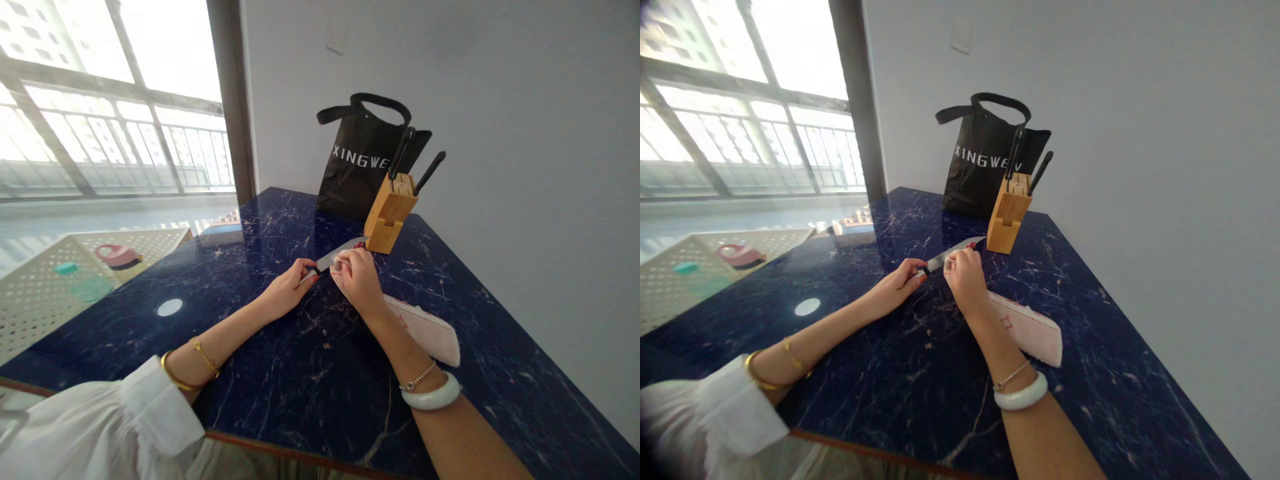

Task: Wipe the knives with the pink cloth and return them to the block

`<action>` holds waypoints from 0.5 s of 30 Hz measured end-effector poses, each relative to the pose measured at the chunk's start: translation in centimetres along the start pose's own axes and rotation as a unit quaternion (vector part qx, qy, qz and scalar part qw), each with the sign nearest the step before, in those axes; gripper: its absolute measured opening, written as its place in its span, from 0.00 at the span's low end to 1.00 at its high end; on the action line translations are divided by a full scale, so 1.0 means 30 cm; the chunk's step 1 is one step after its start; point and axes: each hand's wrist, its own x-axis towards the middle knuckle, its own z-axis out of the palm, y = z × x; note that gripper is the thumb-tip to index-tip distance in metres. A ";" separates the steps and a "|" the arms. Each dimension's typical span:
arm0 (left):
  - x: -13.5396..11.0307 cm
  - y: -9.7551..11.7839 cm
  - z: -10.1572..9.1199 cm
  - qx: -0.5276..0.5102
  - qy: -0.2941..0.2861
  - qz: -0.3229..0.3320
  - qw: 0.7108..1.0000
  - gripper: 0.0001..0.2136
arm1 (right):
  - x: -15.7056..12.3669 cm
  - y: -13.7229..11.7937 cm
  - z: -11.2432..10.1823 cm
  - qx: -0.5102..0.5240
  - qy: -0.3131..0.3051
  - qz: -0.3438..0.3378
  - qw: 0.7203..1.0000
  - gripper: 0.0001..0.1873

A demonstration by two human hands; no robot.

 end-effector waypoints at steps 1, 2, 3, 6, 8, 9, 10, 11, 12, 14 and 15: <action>0.003 -0.004 0.006 -0.012 0.012 -0.002 1.000 0.17 | -0.004 -0.014 0.006 0.006 -0.016 -0.010 1.000 0.08; 0.006 -0.006 0.010 -0.015 0.018 -0.008 1.000 0.17 | -0.007 -0.028 0.012 0.012 -0.033 -0.021 0.999 0.08; 0.009 -0.007 0.012 -0.012 0.020 -0.014 1.000 0.17 | -0.011 -0.043 0.017 0.015 -0.048 -0.030 0.998 0.09; 0.012 -0.001 0.009 0.011 0.015 -0.024 1.000 0.12 | -0.018 -0.078 0.024 0.019 -0.064 -0.045 0.997 0.08; 0.012 0.002 0.007 0.022 0.015 -0.016 1.000 0.10 | -0.020 -0.087 0.024 0.023 -0.058 -0.053 0.997 0.08; 0.011 0.002 0.007 0.024 0.019 -0.007 1.000 0.10 | -0.021 -0.086 0.024 0.025 -0.056 -0.058 0.996 0.08; 0.010 0.001 0.008 0.027 0.022 0.005 0.999 0.10 | -0.020 -0.084 0.024 0.028 -0.056 -0.063 0.996 0.09; 0.008 -0.002 0.010 0.031 0.026 0.017 0.999 0.09 | -0.020 -0.080 0.025 0.031 -0.057 -0.067 0.996 0.09; 0.007 -0.005 0.014 0.036 0.030 0.026 0.999 0.09 | -0.020 -0.075 0.026 0.033 -0.058 -0.070 0.995 0.09; 0.003 -0.011 0.022 0.042 0.036 0.030 0.998 0.09 | -0.019 -0.065 0.031 0.036 -0.059 -0.064 0.996 0.08; 0.000 -0.013 0.027 0.045 0.035 0.028 0.998 0.09 | -0.019 -0.061 0.033 0.036 -0.059 -0.058 0.996 0.08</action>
